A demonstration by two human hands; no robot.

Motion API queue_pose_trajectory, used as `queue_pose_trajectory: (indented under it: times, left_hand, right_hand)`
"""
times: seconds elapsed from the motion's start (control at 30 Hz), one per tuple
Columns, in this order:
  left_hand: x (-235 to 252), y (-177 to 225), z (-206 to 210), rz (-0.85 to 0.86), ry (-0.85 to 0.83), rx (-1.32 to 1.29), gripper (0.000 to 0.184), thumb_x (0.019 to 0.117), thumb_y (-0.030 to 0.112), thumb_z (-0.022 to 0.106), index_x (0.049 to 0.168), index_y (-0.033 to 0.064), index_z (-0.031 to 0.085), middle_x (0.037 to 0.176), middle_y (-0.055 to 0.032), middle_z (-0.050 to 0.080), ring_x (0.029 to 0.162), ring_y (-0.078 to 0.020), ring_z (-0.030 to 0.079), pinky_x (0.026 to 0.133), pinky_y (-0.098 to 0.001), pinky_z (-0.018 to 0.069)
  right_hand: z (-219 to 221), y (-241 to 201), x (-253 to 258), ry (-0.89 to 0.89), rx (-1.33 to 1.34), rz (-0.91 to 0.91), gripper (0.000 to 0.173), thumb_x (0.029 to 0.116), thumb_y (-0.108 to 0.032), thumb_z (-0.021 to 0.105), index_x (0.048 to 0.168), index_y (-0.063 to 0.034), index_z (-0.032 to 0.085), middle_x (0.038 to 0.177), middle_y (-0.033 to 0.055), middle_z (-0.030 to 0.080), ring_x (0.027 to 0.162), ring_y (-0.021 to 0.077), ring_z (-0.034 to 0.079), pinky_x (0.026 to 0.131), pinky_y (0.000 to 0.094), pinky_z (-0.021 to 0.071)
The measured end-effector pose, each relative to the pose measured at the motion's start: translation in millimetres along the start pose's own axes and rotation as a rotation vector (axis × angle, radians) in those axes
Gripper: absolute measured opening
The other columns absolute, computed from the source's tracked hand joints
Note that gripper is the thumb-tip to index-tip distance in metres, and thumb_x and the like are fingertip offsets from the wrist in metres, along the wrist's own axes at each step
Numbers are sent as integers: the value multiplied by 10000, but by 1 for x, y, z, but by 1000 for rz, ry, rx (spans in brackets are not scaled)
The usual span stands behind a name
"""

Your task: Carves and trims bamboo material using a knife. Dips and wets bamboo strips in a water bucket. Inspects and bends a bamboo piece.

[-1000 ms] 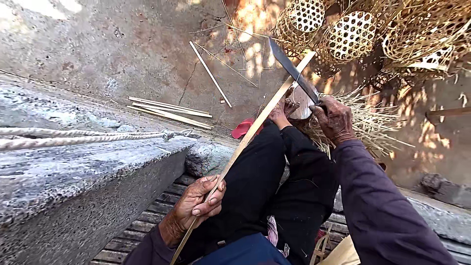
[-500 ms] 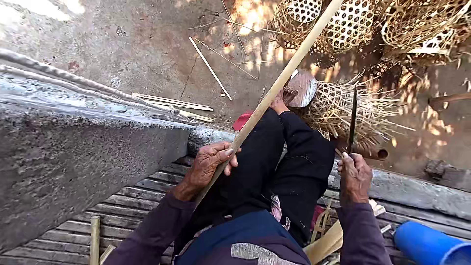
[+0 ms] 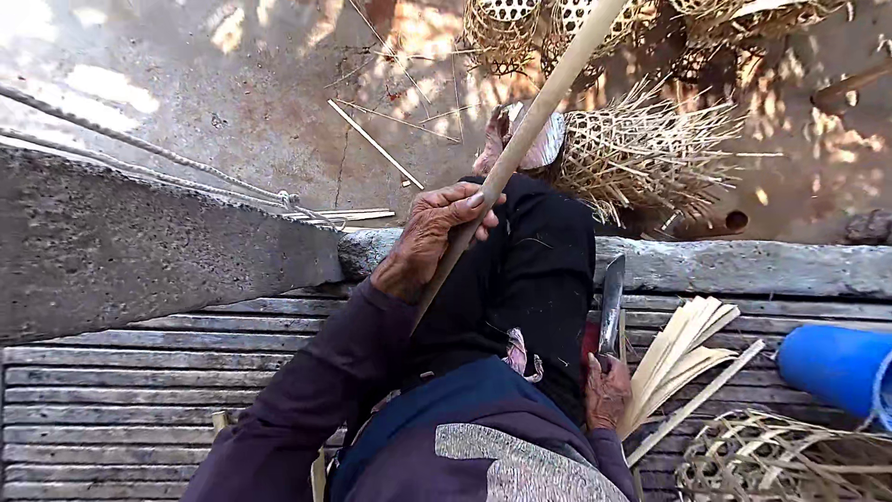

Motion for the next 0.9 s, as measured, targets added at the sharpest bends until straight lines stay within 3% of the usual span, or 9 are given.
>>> queue_pose_trajectory:
  times: [0.2,0.27,0.3,0.37,0.43,0.53,0.7,0.8,0.9]
  left_hand:
    - [23,1,46,98,-105,139,278,1034,18,418,966,54,686,791,28,733,633,-11,647,573,-154,530]
    - [16,0,64,130,-248,275,243,1031,34,440,999,45,681,807,29,728,621,-14,646,560,-160,543]
    - [5,-3,72,135,-338,376,224,1037,56,456,1030,32,679,818,14,715,602,-19,624,540,-160,528]
    - [-17,-17,86,138,-541,541,220,1046,113,490,1047,19,689,826,-25,685,567,-50,572,502,-171,490]
    - [-32,-43,98,133,-739,648,231,1026,185,533,1018,49,720,833,23,688,640,-12,606,583,-166,528]
    - [-47,-70,109,167,-929,708,315,1041,285,541,1001,42,737,824,31,679,719,42,596,687,-138,506]
    - [-42,-60,142,537,-864,947,343,1048,305,521,1053,51,751,872,-77,705,795,-65,654,740,-201,522]
    - [-37,-31,169,852,-706,1114,392,1070,393,496,1341,151,643,1329,-166,639,1231,-289,592,1028,-457,441]
    - [-29,-5,176,928,-546,989,404,1070,385,504,1387,152,594,1427,-80,578,1373,-163,493,1153,-356,375]
  right_hand:
    - [-1,51,27,-79,-113,20,383,1083,-49,422,1374,186,501,1428,358,513,1367,399,490,1151,372,324]
    - [15,128,87,124,-26,-303,369,1071,-66,443,1247,232,573,1274,419,577,1251,467,571,1111,470,393]
    - [22,168,119,338,166,-548,357,1031,-87,483,1123,219,642,1094,375,658,1054,427,671,974,480,508]
    - [11,196,147,216,601,-596,429,1076,-233,408,1277,86,612,1122,122,697,992,149,683,870,307,563]
    - [-14,180,135,10,1068,-695,567,1026,-524,463,1389,-94,536,1135,-27,707,937,84,688,800,285,583]
    - [-50,156,112,-104,1296,-911,643,932,-657,572,1399,-215,581,1098,-48,736,870,68,688,752,259,579]
    - [-83,175,95,29,1304,-1050,308,1036,-389,560,1115,-166,756,1004,-21,754,764,24,673,651,186,559]
    - [-125,209,70,288,1195,-1114,289,1039,-380,563,1122,-179,754,1053,-42,748,811,23,689,675,184,580]
    - [-183,265,28,782,1072,-1004,270,1028,-441,560,1083,-255,747,1071,-87,748,847,42,709,692,207,599]
Point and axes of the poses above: each hand's wrist, its own x-axis towards the middle knuckle, its own z-axis out of the palm, y = z × x, the point moved 7 cm from there along x, towards the middle knuckle
